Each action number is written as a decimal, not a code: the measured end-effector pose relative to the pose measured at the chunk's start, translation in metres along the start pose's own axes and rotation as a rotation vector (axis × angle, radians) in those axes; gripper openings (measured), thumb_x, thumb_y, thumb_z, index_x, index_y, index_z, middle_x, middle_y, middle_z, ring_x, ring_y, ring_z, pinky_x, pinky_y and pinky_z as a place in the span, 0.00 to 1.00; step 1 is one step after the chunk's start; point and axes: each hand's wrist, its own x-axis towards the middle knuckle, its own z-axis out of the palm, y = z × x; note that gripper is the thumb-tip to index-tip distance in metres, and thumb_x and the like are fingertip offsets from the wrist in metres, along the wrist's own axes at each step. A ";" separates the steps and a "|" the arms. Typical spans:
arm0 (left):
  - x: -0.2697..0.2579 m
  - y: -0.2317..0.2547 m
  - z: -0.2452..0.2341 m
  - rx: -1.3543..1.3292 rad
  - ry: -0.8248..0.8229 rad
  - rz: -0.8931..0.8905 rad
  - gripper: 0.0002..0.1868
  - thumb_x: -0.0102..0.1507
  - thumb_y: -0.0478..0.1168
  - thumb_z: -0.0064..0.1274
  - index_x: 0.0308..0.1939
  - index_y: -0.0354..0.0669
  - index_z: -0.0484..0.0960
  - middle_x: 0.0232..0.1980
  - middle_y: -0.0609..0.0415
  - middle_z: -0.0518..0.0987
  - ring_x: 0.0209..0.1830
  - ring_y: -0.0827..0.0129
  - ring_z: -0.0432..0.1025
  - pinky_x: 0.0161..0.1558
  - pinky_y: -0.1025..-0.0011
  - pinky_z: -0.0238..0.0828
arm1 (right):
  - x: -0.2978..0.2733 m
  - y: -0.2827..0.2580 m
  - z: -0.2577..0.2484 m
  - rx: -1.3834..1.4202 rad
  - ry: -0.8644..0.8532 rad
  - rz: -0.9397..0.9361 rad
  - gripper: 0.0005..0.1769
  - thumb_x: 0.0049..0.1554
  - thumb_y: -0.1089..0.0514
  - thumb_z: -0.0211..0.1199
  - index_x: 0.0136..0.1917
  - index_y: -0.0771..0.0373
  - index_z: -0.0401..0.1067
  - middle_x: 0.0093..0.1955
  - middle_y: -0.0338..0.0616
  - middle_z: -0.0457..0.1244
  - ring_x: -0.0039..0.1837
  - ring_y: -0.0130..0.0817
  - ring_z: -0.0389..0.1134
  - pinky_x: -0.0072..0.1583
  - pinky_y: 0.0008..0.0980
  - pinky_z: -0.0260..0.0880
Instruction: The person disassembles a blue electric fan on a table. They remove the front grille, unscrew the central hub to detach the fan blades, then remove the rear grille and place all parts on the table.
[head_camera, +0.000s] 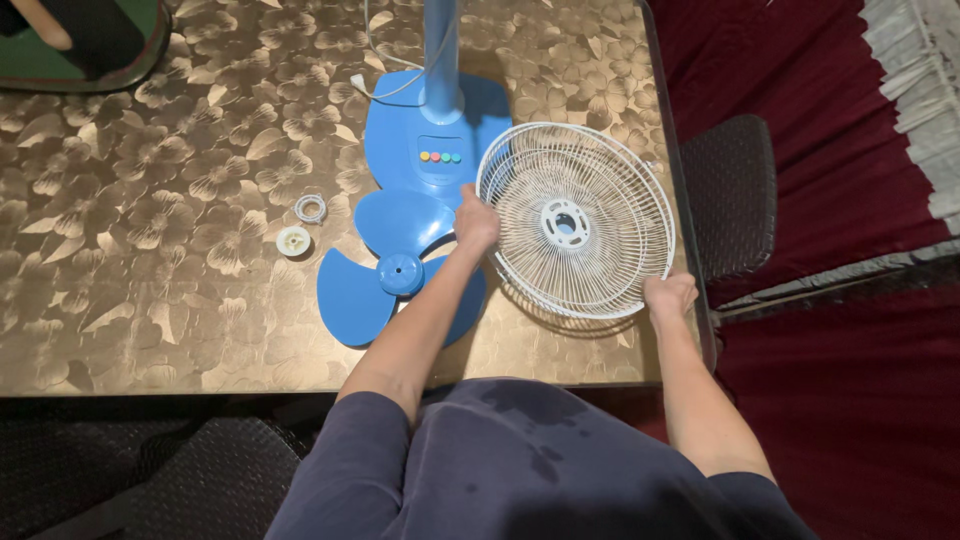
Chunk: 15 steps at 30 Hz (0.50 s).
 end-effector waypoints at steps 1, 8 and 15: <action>-0.003 0.001 -0.001 0.015 -0.009 -0.006 0.21 0.65 0.39 0.47 0.62 0.43 0.68 0.50 0.33 0.81 0.52 0.38 0.76 0.56 0.49 0.69 | -0.002 -0.004 -0.002 -0.010 0.004 0.005 0.17 0.48 0.60 0.68 0.50 0.70 0.79 0.52 0.61 0.71 0.55 0.49 0.74 0.57 0.44 0.71; -0.014 0.003 -0.010 -0.001 0.066 0.014 0.20 0.64 0.40 0.48 0.60 0.50 0.73 0.48 0.37 0.83 0.51 0.39 0.77 0.54 0.48 0.70 | -0.023 -0.034 -0.022 -0.051 0.061 -0.107 0.21 0.49 0.57 0.70 0.55 0.67 0.79 0.50 0.65 0.70 0.56 0.56 0.72 0.59 0.47 0.68; -0.002 0.002 -0.025 -0.113 0.077 0.140 0.21 0.63 0.40 0.47 0.61 0.52 0.73 0.46 0.38 0.83 0.50 0.40 0.78 0.53 0.49 0.71 | -0.009 -0.049 -0.035 0.072 0.051 -0.173 0.17 0.55 0.58 0.65 0.57 0.68 0.79 0.51 0.63 0.71 0.54 0.50 0.74 0.59 0.44 0.70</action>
